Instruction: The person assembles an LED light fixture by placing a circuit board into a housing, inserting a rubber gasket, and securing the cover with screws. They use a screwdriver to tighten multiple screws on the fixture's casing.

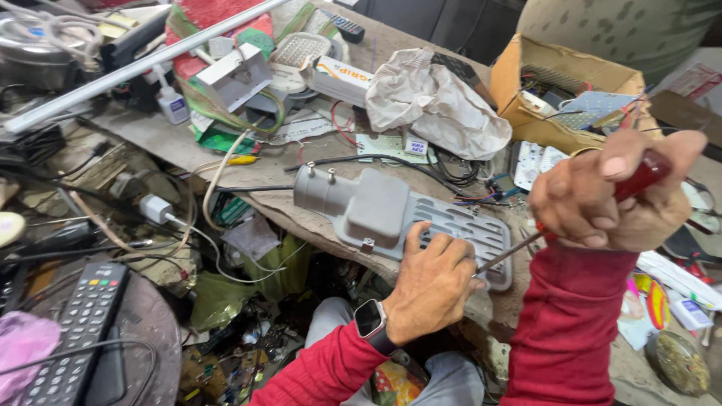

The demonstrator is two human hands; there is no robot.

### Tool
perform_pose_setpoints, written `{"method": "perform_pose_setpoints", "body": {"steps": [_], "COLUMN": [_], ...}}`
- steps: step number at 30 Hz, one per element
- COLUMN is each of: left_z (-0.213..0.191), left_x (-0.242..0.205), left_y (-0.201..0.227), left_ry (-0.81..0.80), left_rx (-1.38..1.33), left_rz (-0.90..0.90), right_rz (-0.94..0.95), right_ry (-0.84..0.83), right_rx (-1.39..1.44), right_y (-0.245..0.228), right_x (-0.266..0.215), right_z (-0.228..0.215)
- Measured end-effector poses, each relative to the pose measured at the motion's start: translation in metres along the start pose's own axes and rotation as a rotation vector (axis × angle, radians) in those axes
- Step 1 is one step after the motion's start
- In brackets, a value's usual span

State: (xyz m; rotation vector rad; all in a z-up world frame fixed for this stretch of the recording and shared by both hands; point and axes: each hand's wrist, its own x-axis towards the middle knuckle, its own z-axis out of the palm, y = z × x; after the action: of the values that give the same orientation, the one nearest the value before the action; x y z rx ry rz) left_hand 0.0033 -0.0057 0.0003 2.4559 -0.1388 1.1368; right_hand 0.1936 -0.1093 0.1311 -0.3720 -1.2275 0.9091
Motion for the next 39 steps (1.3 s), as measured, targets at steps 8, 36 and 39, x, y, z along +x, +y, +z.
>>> {"method": "perform_pose_setpoints", "body": {"steps": [8, 36, 39], "left_z": [-0.004, -0.005, -0.006], "left_x": [0.010, 0.055, 0.054], "left_y": [0.000, -0.032, -0.034], "left_ry": [-0.061, -0.364, -0.395], "left_rx": [0.063, 0.259, 0.226], "left_rz": [0.015, 0.039, 0.040], "right_rz": [-0.103, 0.204, 0.226], "right_ry": [0.517, 0.651, 0.615], "right_rx": [-0.739, -1.277, -1.072], "right_y": [0.012, -0.033, -0.041], "right_x": [-0.030, -0.045, -0.035], "right_z": [0.039, 0.083, 0.082]}}
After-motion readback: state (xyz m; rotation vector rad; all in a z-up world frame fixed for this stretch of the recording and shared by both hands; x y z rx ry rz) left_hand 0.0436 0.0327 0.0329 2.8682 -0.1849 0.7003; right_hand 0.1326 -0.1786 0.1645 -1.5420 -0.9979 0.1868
